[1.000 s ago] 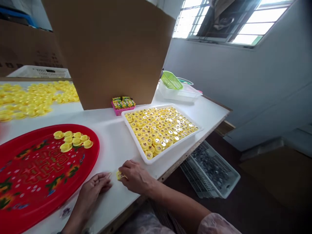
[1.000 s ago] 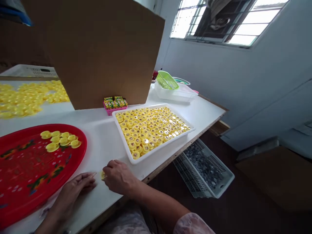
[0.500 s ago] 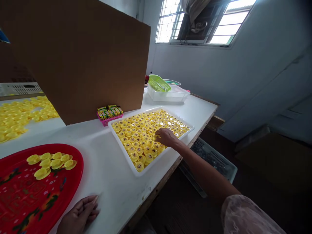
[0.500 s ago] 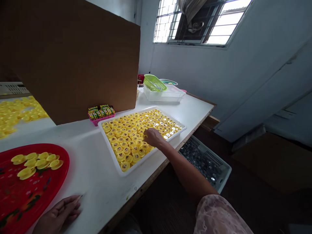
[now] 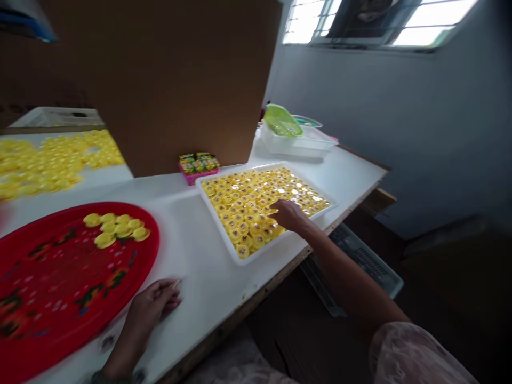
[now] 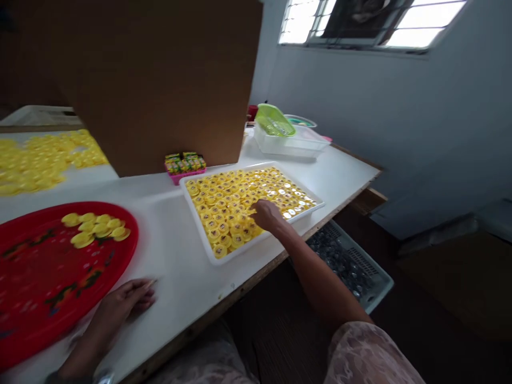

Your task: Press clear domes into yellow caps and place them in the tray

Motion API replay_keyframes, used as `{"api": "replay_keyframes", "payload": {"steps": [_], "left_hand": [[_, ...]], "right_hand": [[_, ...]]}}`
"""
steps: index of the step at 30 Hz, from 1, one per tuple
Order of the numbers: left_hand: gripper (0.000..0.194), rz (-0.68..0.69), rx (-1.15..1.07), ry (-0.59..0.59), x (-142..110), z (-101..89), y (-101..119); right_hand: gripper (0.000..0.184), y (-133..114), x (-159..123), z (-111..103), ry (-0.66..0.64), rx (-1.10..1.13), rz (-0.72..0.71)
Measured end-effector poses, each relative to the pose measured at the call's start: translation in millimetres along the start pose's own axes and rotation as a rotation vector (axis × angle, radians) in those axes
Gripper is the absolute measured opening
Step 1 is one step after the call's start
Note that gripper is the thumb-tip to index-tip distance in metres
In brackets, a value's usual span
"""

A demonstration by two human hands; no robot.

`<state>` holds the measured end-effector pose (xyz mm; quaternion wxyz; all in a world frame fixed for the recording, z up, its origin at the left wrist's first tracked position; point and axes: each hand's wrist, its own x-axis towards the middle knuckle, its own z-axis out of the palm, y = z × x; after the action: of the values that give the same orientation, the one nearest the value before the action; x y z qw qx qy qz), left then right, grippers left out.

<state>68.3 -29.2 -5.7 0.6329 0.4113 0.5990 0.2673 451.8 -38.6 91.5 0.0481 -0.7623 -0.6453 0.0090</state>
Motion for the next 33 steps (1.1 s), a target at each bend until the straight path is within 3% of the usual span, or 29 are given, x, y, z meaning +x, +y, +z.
{"api": "replay_keyframes", "payload": {"steps": [3,5,8,12,17,22,26,29,33], "left_hand": [[0.04,0.132,-0.035,-0.017,-11,-5.7,14],[0.038,0.222,-0.04,-0.016,-17,-14.1,24],[0.036,0.294,-0.019,0.071,-29,-31.5,34],[0.033,0.328,-0.024,0.218,-44,-55.7,33],[0.031,0.354,-0.077,0.327,-52,-76.3,21],[0.033,0.329,-0.042,0.354,-53,-85.1,7],[0.033,0.326,0.074,0.344,-55,-82.7,-2],[0.032,0.316,0.201,0.325,-54,-74.0,-8],[0.03,0.363,0.247,0.18,-46,-57.4,-16]], "right_hand": [[0.021,-39,-16,-3,0.169,0.045,-0.084],[0.022,-76,-28,4,0.209,0.168,-0.211],[0.019,-141,-46,29,0.068,0.412,-0.504],[0.018,-220,-60,71,-0.115,0.483,-0.781],[0.021,-279,-62,100,-0.126,0.427,-0.985],[0.019,-293,-59,112,-0.13,0.294,-1.133],[0.014,-280,-58,121,-0.14,0.254,-1.047],[0.016,-269,-61,125,-0.152,0.47,-0.916],[0.015,-259,-66,123,-0.301,1.003,-0.577]]}}
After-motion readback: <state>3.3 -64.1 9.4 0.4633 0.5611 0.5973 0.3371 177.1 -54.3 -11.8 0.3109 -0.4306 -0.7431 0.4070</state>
